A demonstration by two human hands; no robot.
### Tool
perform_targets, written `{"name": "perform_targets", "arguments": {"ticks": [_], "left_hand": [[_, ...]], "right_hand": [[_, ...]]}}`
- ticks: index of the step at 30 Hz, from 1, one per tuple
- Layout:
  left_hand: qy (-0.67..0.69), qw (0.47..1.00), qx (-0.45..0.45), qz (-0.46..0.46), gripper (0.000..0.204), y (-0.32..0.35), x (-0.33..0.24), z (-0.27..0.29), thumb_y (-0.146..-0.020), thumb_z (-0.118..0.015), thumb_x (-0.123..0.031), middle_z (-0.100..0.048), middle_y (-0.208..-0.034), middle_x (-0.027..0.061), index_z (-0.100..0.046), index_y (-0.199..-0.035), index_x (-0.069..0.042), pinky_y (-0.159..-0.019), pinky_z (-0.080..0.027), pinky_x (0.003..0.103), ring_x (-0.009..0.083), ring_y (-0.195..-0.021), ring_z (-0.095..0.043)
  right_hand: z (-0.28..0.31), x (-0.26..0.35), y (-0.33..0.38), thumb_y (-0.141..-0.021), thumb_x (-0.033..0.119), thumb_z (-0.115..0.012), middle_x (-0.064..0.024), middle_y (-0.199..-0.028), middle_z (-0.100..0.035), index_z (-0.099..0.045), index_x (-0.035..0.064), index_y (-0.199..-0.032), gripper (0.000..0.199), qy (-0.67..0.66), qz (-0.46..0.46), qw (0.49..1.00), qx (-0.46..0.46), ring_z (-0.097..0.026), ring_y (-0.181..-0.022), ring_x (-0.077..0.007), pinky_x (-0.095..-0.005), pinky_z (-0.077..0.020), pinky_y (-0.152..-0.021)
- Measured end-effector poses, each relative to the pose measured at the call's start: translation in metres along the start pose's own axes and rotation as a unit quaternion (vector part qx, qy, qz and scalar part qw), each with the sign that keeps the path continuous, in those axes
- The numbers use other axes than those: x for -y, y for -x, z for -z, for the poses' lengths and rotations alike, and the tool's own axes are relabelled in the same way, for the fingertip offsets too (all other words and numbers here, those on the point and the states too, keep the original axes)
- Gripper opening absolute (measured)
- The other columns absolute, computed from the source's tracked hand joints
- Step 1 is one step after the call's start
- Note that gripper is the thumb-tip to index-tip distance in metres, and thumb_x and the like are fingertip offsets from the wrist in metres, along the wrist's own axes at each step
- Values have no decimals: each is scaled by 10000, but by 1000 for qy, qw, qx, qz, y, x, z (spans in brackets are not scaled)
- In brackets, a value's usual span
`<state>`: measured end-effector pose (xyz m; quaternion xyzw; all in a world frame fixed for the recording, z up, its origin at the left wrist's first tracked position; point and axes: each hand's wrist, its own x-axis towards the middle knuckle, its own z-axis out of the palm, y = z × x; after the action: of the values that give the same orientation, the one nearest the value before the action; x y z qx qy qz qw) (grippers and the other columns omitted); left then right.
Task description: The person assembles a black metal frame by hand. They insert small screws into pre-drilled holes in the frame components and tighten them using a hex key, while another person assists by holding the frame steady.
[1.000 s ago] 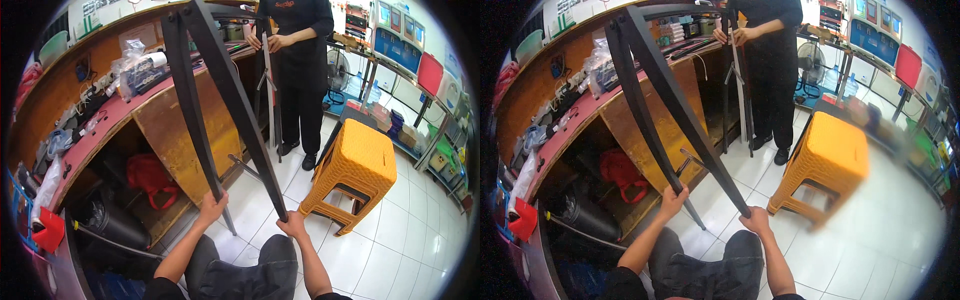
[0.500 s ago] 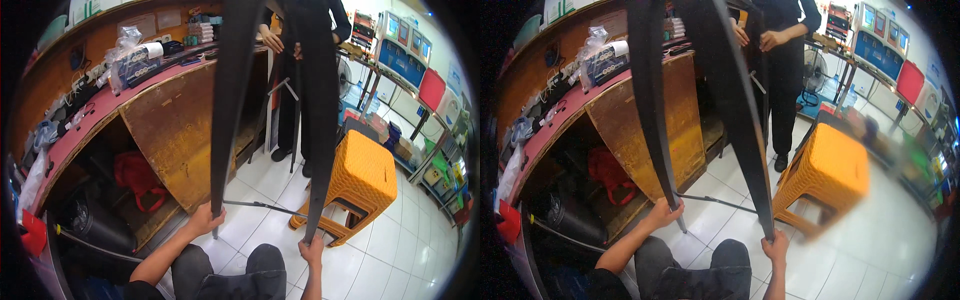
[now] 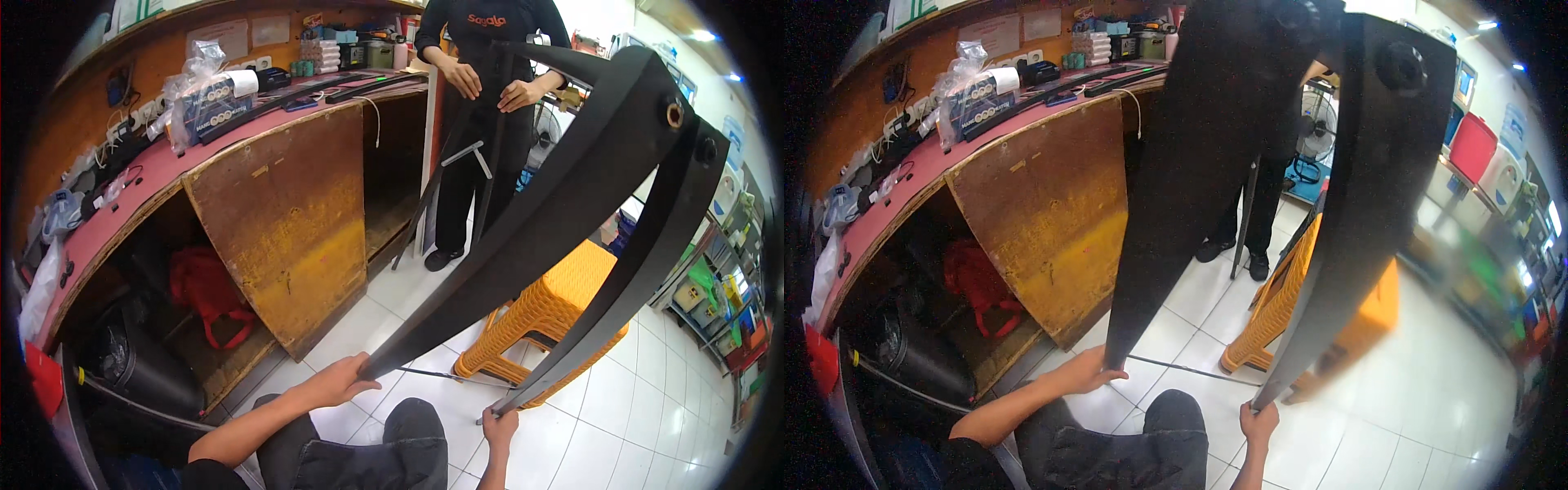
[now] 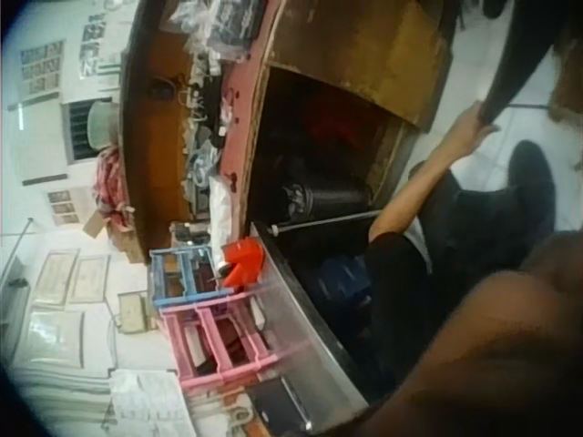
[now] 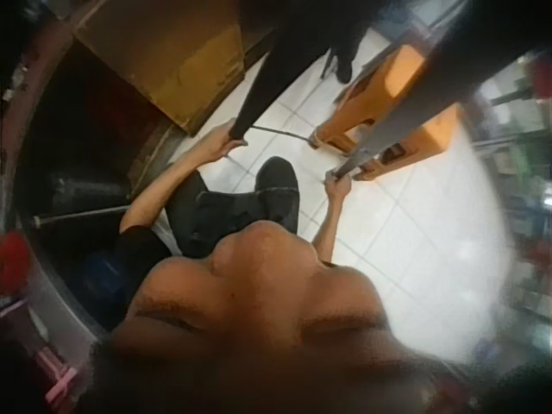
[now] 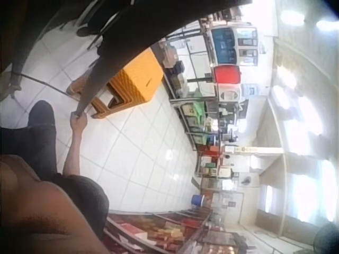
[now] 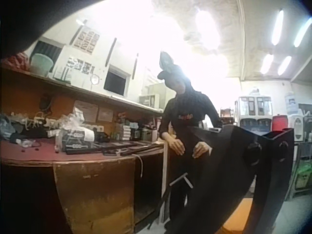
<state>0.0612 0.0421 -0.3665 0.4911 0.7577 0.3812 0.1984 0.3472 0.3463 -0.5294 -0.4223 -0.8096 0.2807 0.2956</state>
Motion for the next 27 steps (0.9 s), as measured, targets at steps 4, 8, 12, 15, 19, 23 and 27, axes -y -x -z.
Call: {"name": "perform_targets", "arguments": {"ticks": [4, 8, 12, 15, 19, 23, 27], "left_hand": [[3, 1000, 7, 8, 463, -7, 2, -4, -975, -728, -374, -605, -884, 244, -484, -1058, 10, -762, -477, 483, 448, -860, -596], [29, 999, 7, -21, 420, -12, 11, -4, -985, -722, -322, -634, -914, 220, -492, -1114, 5, -781, -506, 446, 403, -869, -634], [32, 999, -26, -25, 291, -8, 18, -7, -984, -690, -208, -654, -912, 170, -547, -1137, -6, -765, -514, 416, 302, -822, -656], [33, 999, -31, -7, 199, -8, 21, -10, -971, -672, -156, -649, -895, 156, -580, -1082, -19, -761, -509, 408, 299, -817, -650], [25, 998, -24, -53, 170, -12, 19, -10, -965, -664, -138, -642, -888, 144, -591, -1062, -20, -742, -498, 402, 296, -797, -637], [8, 999, -19, -36, 178, -7, 14, -10, -975, -666, -145, -645, -901, 144, -590, -1067, -13, -762, -496, 399, 284, -831, -636], [36, 999, -19, -6, 175, -3, 12, -12, -979, -667, -148, -644, -927, 148, -594, -1071, -18, -778, -496, 403, 281, -860, -636]], "right_hand": [[0, -3, -1, -764, 196, -753, -175, -781, -699, -690, 42, -858, 190, 8, -33, 999, 21, -698, -763, -403, -471, -542, -712], [30, -3, -10, -747, 235, -836, -170, -920, -719, -705, 38, -1068, 398, -73, 9, 985, 155, -711, -877, -337, -441, -549, -802], [77, 2, -56, -834, 122, -782, -112, -1248, -545, -373, 16, -1547, 828, -345, -76, 935, 45, -544, -1224, -281, -409, -440, -1044], [71, 2, -109, -954, 272, -736, -212, -1279, -616, -419, -59, -1490, 705, -291, -151, 930, -164, -583, -1247, -329, -416, -429, -1087], [25, -21, -145, -929, 359, -766, -205, -1349, -623, -328, 3, -1520, 816, 2, -73, 967, -243, -655, -1121, -319, -420, -533, -901], [8, -68, -140, -858, 201, -817, -251, -1436, -575, -368, 14, -1501, 806, 128, 41, 960, -247, -585, -1304, -404, -466, -508, -1023], [21, -109, -149, -897, 193, -769, -240, -1305, -659, -437, 29, -1442, 659, 186, 76, 954, -222, -685, -1104, -414, -484, -577, -860]]}}
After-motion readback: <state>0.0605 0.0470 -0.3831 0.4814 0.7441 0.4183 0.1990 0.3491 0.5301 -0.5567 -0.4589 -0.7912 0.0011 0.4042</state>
